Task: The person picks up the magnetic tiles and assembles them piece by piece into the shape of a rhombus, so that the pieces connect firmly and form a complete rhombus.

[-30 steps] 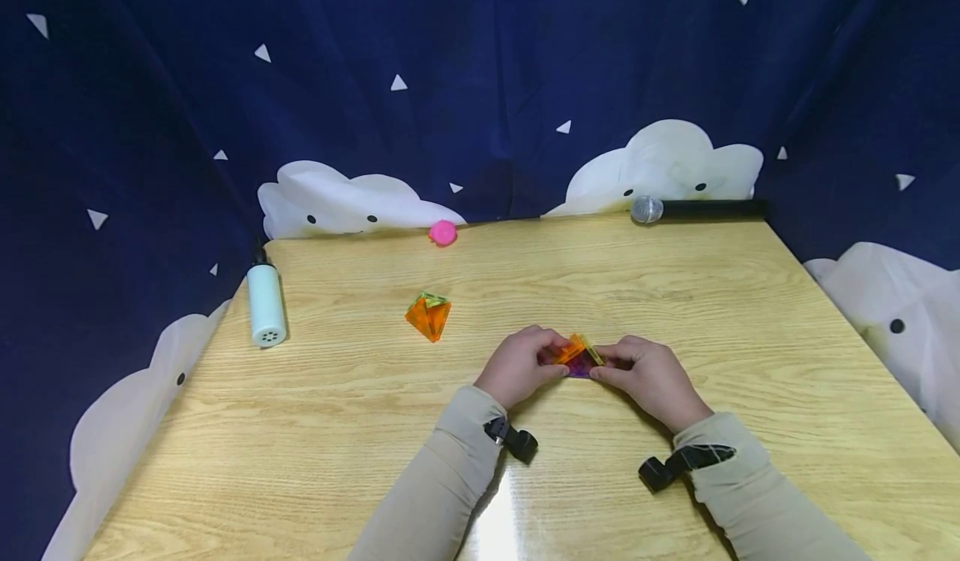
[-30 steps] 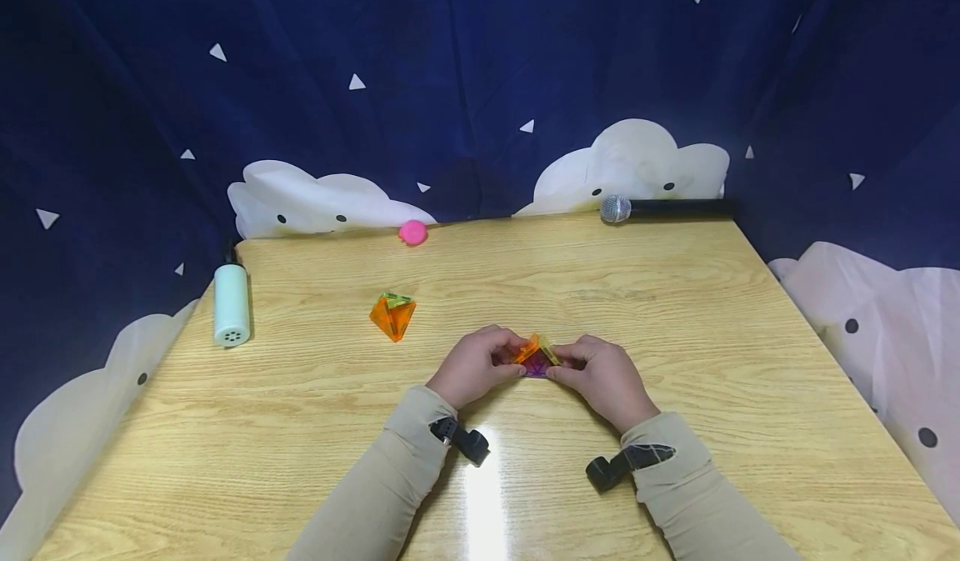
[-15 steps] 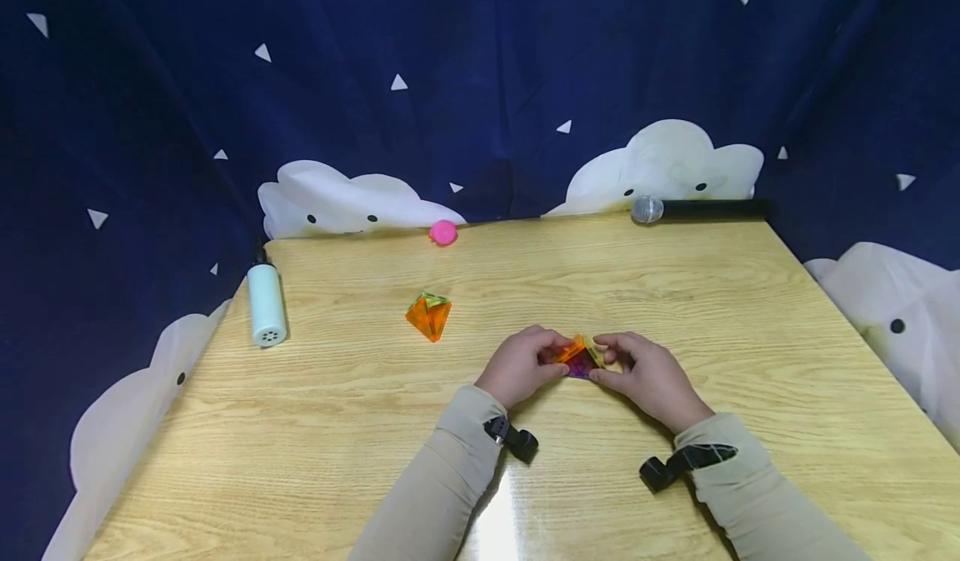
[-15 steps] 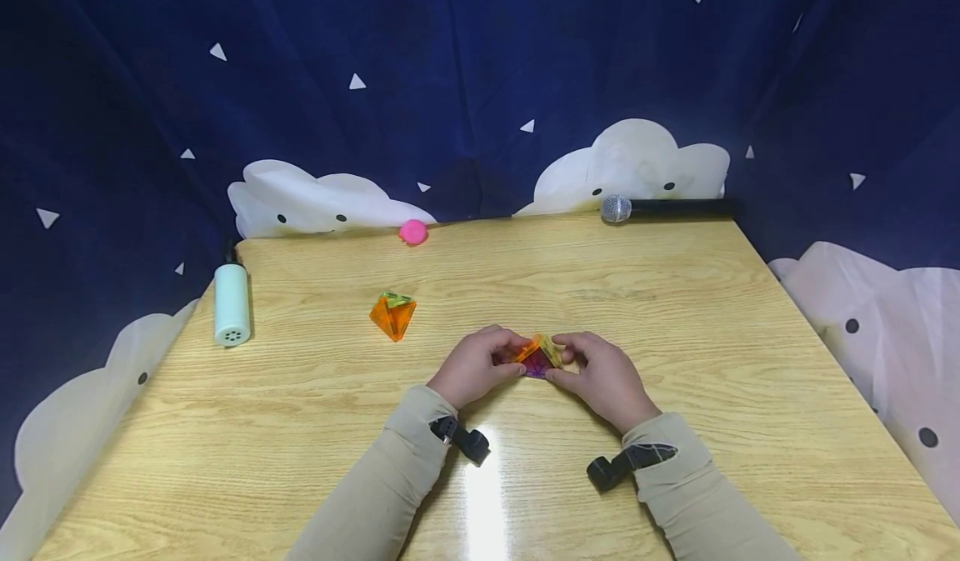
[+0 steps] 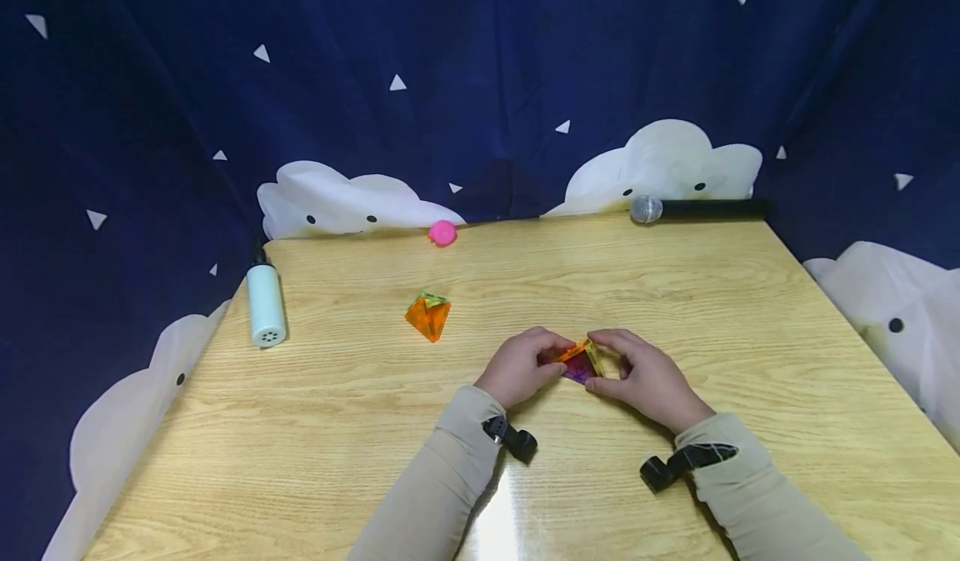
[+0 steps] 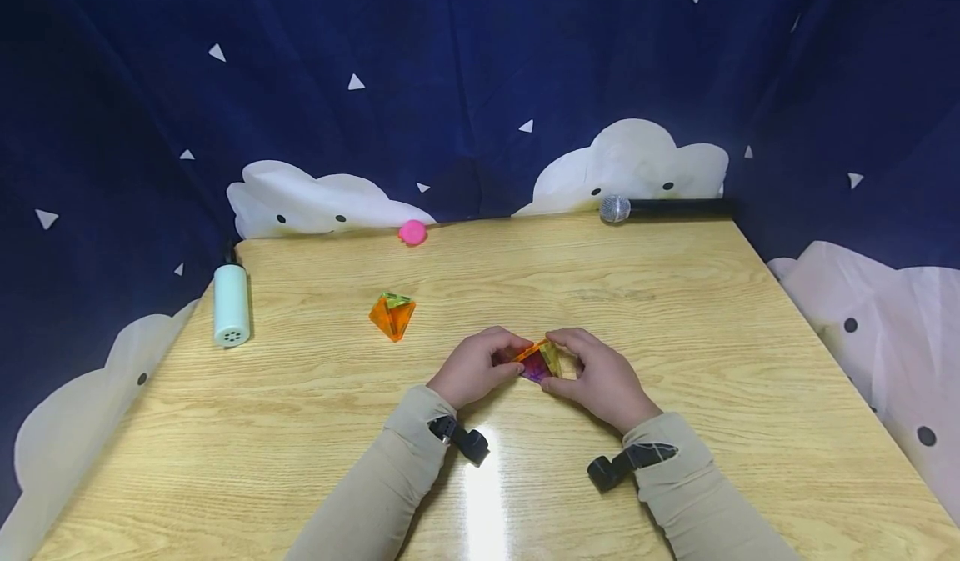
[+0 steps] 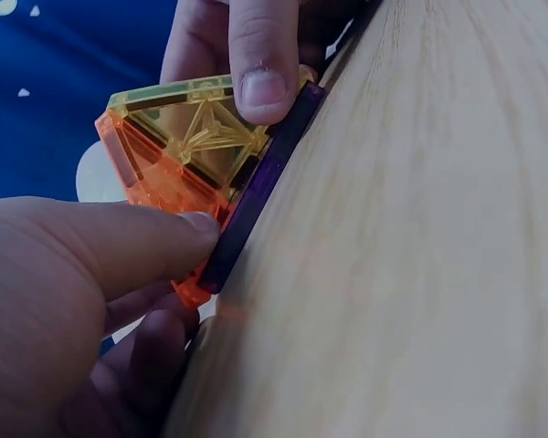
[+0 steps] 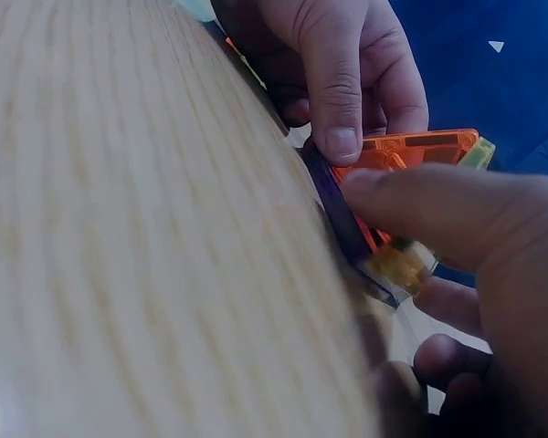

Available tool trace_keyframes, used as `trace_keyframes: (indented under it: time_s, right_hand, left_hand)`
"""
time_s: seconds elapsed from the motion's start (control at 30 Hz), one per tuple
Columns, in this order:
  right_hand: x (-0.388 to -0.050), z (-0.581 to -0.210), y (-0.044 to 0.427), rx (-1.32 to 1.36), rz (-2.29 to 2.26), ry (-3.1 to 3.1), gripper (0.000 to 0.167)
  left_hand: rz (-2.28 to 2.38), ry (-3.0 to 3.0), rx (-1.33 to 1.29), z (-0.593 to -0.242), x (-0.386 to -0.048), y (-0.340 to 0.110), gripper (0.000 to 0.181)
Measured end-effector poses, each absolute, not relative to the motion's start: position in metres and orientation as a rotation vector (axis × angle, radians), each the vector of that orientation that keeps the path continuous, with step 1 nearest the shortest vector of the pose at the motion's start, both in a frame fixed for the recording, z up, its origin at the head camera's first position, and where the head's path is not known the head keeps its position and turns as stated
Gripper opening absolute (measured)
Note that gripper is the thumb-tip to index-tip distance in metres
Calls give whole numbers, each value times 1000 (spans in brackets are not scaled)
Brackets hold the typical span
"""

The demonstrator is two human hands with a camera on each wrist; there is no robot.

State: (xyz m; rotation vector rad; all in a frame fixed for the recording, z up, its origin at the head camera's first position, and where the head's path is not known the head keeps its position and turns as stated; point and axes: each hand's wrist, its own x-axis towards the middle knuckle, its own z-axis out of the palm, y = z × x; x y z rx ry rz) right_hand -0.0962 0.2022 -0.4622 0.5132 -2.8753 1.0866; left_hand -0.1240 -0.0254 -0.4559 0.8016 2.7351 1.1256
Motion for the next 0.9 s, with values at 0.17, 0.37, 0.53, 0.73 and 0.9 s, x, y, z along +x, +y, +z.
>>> trace_keyframes:
  time_s: [0.17, 0.37, 0.53, 0.73, 0.9]
  right_hand:
    - [-96, -461, 202, 550, 1126, -2896, 76]
    - [-96, -462, 202, 606, 1134, -2902, 78]
    - [-96, -462, 203, 605, 1150, -2892, 75]
    - [-96, -461, 202, 590, 1149, -2899, 76]
    - [-96, -461, 202, 576, 1146, -2907, 76]
  left_hand:
    - [1137, 2739, 832, -457, -124, -25, 26]
    - [1171, 2714, 804, -456, -123, -24, 21]
    - [1211, 2684, 779, -453, -121, -24, 20]
    - [1167, 2712, 814, -446, -121, -31, 24]
    - [1161, 2738, 829, -440, -123, -39, 26]
